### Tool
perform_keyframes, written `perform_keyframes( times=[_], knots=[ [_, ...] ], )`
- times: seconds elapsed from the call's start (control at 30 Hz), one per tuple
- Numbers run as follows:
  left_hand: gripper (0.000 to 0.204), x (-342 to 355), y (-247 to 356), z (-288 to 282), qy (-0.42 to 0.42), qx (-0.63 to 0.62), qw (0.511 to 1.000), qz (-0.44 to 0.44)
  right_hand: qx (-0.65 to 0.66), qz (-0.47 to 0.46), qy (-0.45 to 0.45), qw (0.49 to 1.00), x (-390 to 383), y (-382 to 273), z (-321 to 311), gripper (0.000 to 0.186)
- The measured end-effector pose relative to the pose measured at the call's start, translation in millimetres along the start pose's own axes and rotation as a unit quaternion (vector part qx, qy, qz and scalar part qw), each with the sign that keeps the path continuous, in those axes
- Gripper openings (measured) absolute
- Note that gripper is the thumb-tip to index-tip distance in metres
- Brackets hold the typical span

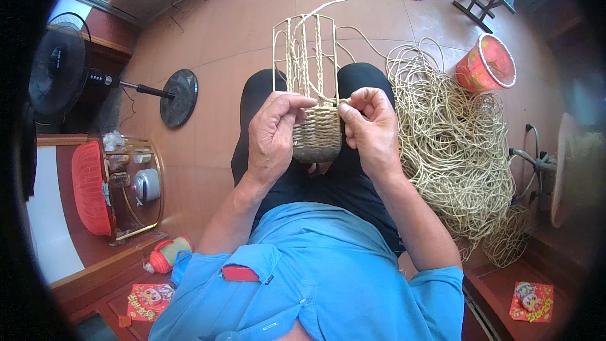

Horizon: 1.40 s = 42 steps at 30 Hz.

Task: Weaving a bamboo or wicker basket structure by hand.

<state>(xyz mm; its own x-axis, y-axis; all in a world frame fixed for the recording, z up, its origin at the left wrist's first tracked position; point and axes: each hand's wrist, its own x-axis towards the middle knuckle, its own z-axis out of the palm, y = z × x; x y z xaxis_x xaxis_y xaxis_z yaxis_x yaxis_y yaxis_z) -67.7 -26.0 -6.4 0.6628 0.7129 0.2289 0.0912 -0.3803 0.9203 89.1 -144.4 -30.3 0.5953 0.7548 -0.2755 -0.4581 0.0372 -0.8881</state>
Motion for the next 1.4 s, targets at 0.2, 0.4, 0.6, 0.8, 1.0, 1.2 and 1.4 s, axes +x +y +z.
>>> perform_keyframes(
  times=[0.2, 0.4, 0.6, 0.8, 1.0, 1.2, 1.4],
  knots=[
    [0.019, 4.5, 8.7, 14.7, 0.0, 0.148, 0.984, 0.103, 0.253, 0.136, -0.045, 0.957, 5.7, -8.8, -10.6, 0.017],
    [0.015, 8.7, 5.4, 35.0, -0.021, 0.227, 0.961, 0.154, 0.359, 0.064, -0.047, 0.93, 13.0, -36.7, -81.9, 0.019],
    [0.012, 21.7, 3.7, 45.8, -0.047, 0.282, 0.94, 0.189, 0.301, -0.038, -0.016, 0.953, 18.7, -88.6, -167.3, 0.005],
    [0.013, 20.9, 6.0, 17.7, 0.019, 0.094, 0.995, 0.007, -0.237, -0.144, 0.08, 0.958, 7.3, -93.3, -89.9, 0.05],
    [0.016, 17.1, 11.2, 8.2, 0.013, 0.112, 0.993, -0.027, -0.261, -0.054, -0.079, 0.961, 8.8, -23.8, -16.3, 0.063],
    [0.011, 18.8, 10.0, 4.9, 0.006, 0.115, 0.993, -0.024, -0.336, -0.083, -0.096, 0.933, 24.6, -26.3, -2.6, 0.069],
    [0.01, 20.0, 15.9, 2.8, 0.0, 0.07, 0.996, -0.06, -0.298, -0.083, -0.112, 0.944, 41.4, -16.5, -3.3, 0.068]
  ],
)
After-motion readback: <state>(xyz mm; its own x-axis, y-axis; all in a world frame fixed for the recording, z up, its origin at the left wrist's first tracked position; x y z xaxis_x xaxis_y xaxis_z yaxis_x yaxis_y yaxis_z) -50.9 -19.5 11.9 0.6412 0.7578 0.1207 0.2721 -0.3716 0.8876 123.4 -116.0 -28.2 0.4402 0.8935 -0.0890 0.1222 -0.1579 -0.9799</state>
